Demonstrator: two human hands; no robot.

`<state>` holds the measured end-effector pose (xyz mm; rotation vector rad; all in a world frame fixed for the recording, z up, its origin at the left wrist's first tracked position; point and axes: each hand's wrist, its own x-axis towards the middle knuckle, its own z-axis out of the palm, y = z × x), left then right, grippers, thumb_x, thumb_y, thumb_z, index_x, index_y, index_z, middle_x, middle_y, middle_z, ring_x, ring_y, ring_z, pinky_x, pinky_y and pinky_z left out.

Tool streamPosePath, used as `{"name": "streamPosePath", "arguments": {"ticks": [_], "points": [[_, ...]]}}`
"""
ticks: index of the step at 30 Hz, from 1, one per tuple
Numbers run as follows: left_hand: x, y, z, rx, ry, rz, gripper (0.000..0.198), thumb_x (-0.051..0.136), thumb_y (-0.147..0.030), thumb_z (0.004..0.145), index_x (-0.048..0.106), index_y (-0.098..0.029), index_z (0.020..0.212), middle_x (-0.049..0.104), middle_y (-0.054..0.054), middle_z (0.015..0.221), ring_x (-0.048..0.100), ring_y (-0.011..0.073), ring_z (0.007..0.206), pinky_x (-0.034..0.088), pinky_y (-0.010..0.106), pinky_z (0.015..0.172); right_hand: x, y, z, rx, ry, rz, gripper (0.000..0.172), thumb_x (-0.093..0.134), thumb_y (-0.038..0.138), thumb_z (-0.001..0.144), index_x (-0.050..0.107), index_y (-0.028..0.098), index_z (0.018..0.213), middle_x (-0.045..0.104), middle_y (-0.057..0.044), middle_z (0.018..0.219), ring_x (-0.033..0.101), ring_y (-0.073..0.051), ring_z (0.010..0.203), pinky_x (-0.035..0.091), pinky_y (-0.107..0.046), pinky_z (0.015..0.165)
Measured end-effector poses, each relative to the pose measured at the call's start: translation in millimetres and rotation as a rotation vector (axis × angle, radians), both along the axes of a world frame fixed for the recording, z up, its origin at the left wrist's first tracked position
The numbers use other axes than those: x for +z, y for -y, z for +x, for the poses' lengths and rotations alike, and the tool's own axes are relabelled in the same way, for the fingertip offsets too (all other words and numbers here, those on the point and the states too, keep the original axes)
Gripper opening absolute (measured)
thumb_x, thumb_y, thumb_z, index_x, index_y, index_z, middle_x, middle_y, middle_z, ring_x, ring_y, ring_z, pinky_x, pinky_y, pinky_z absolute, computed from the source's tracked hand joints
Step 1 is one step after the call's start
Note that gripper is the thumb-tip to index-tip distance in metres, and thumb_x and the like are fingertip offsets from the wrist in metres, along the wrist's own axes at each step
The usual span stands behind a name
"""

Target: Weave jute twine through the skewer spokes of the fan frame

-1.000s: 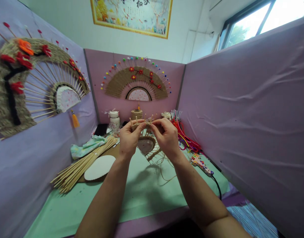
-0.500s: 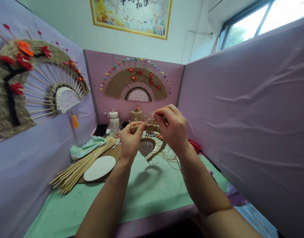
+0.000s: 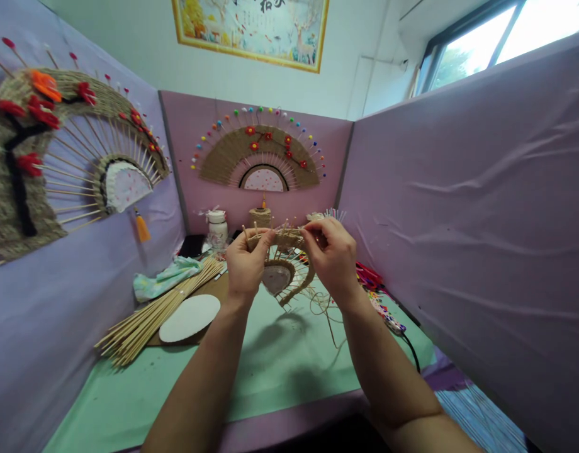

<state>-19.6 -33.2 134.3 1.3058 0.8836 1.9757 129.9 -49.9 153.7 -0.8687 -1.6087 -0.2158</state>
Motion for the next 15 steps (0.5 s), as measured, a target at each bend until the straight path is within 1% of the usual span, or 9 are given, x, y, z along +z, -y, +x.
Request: {"name": "streamPosePath", "arguments": {"ticks": [2, 5, 7, 10, 13, 15], "points": [[-0.1, -2.7, -3.9, -0.086, 0.004, -0.001, 0.035, 0.078, -0.044, 0.066, 0.071, -0.016, 0.086, 0.063, -0.002, 0.062, 0.050, 0.0072, 0.050, 0.039, 0.019, 0.047, -4.7, -3.2, 0.9, 0.022, -0.034, -0.088, 0.011, 0.057, 0.024, 0.086, 0.061, 0.019, 0.077, 0.062, -0.003, 0.078, 0.055, -0.016, 0.073, 0.043, -0.029, 0.067], [-0.8, -8.3, -12.4, -0.280, 0.025, 0.005, 0.046, 0.075, -0.051, 0.067, 0.071, -0.017, 0.098, 0.070, 0.004, 0.078, 0.056, 0.0089, 0.057, 0.042, 0.020, 0.050, -9.6, -6.7, 1.1, 0.048, -0.102, -0.168, 0.011, 0.058, 0.026, 0.084, 0.062, 0.018, 0.077, 0.063, -0.003, 0.076, 0.055, -0.015, 0.070, 0.043, -0.028, 0.065], [0.0, -9.8, -18.1, -0.362, 0.034, -0.009, 0.047, 0.074, -0.052, 0.067, 0.072, -0.017, 0.097, 0.072, 0.007, 0.085, 0.061, 0.0109, 0.063, 0.045, 0.021, 0.053, -10.8, -6.9, -0.3, 0.075, -0.123, -0.190, 0.012, 0.059, 0.027, 0.084, 0.062, 0.018, 0.077, 0.064, -0.003, 0.076, 0.055, -0.015, 0.069, 0.043, -0.028, 0.065], [3.9, -7.2, -24.2, -0.380, 0.029, -0.049, 0.041, 0.080, -0.045, 0.062, 0.074, -0.017, 0.091, 0.073, 0.007, 0.087, 0.064, 0.0132, 0.068, 0.048, 0.022, 0.057, -10.1, -4.1, -4.3, 0.113, -0.129, -0.208, 0.012, 0.059, 0.027, 0.084, 0.062, 0.018, 0.077, 0.063, -0.002, 0.075, 0.056, -0.015, 0.068, 0.044, -0.027, 0.064], [7.5, -3.4, -26.9, -0.321, -0.010, -0.104, 0.038, 0.085, -0.035, 0.057, 0.074, -0.018, 0.089, 0.074, 0.006, 0.086, 0.066, 0.0138, 0.068, 0.048, 0.021, 0.055, -9.2, -0.3, -8.2, 0.127, -0.120, -0.214, 0.012, 0.059, 0.027, 0.084, 0.062, 0.018, 0.075, 0.063, -0.002, 0.074, 0.055, -0.014, 0.067, 0.044, -0.027, 0.064], [8.4, -2.5, -28.1, -0.297, -0.035, -0.122, 0.038, 0.085, -0.033, 0.055, 0.075, -0.017, 0.088, 0.074, 0.007, 0.084, 0.066, 0.0143, 0.067, 0.049, 0.021, 0.055, -9.3, 1.0, -9.7, 0.128, -0.106, -0.210, 0.012, 0.059, 0.027, 0.084, 0.062, 0.018, 0.075, 0.063, -0.002, 0.074, 0.055, -0.014, 0.067, 0.044, -0.027, 0.065]]}}
